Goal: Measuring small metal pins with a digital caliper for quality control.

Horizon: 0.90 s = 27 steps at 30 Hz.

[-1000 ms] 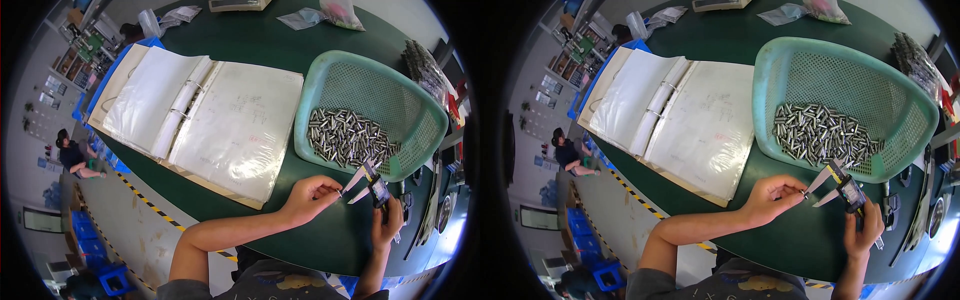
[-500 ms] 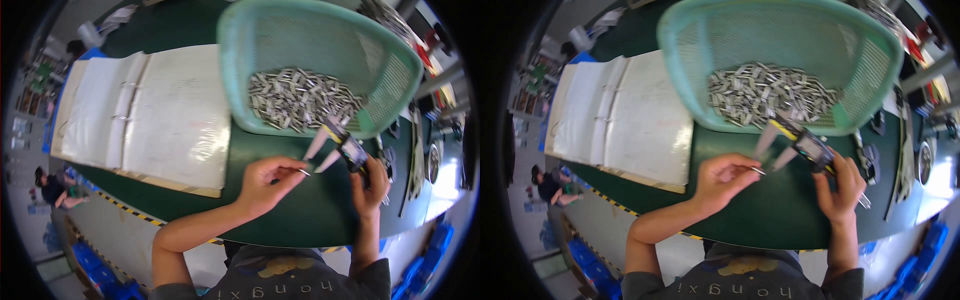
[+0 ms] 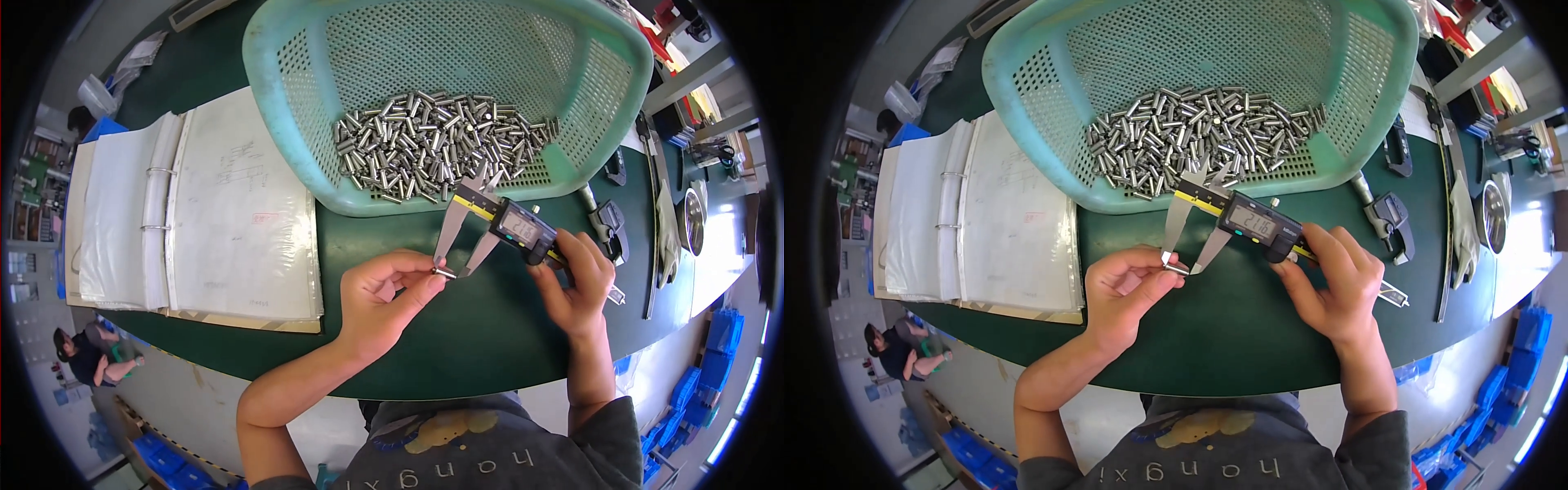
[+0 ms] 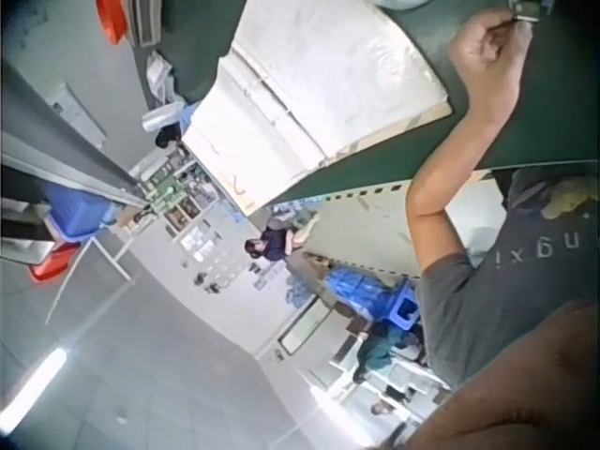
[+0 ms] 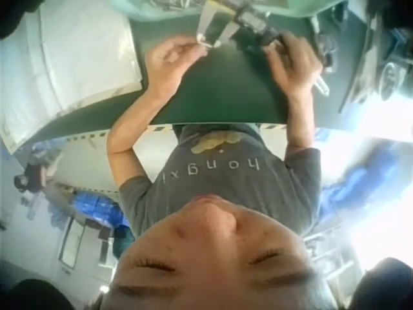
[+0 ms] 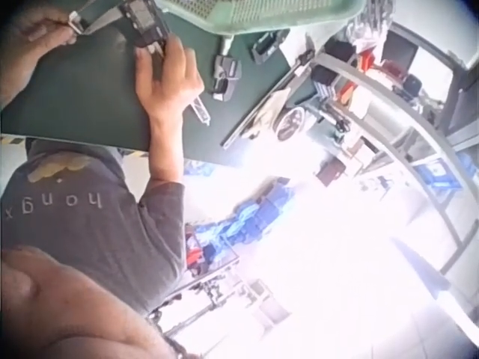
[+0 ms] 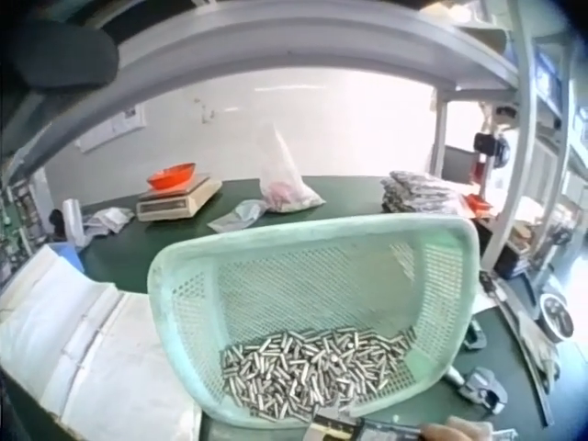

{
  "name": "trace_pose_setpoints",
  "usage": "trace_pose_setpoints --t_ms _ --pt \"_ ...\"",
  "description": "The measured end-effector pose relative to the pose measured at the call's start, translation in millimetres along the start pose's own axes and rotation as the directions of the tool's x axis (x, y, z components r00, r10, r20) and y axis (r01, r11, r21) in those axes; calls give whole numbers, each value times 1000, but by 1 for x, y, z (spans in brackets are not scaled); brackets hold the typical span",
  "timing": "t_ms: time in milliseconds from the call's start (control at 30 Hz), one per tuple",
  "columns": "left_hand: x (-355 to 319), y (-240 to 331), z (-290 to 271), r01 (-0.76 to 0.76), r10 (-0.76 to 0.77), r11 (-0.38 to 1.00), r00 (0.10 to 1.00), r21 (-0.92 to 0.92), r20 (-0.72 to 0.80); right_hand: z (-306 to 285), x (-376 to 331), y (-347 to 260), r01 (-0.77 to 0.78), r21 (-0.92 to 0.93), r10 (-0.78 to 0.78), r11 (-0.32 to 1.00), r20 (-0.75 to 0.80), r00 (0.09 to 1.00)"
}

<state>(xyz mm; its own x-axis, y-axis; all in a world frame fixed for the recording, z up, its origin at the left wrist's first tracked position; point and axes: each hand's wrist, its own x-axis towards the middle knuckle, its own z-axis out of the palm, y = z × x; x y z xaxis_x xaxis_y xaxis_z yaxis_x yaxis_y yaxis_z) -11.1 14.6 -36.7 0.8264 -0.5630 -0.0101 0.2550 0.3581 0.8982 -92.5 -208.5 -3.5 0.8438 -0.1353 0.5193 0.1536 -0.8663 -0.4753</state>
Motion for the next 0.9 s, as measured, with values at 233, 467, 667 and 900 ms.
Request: trace_pose_setpoints --t_ms 233,467,667,900 --pt "-2 3 -3 -4 4 999 1000 45 4 -1 3 -2 6 0 -6 1000 6 1000" --pt "0 4 -4 -19 19 1000 999 4 33 0 2 0 -18 15 17 1000 13 1000" --pt "0 4 -4 -28 28 999 999 15 36 1 2 1 -19 23 19 1000 7 1000" --pt "-1 5 -3 -21 22 1000 999 -21 35 1 1 1 -34 19 34 999 3 999"
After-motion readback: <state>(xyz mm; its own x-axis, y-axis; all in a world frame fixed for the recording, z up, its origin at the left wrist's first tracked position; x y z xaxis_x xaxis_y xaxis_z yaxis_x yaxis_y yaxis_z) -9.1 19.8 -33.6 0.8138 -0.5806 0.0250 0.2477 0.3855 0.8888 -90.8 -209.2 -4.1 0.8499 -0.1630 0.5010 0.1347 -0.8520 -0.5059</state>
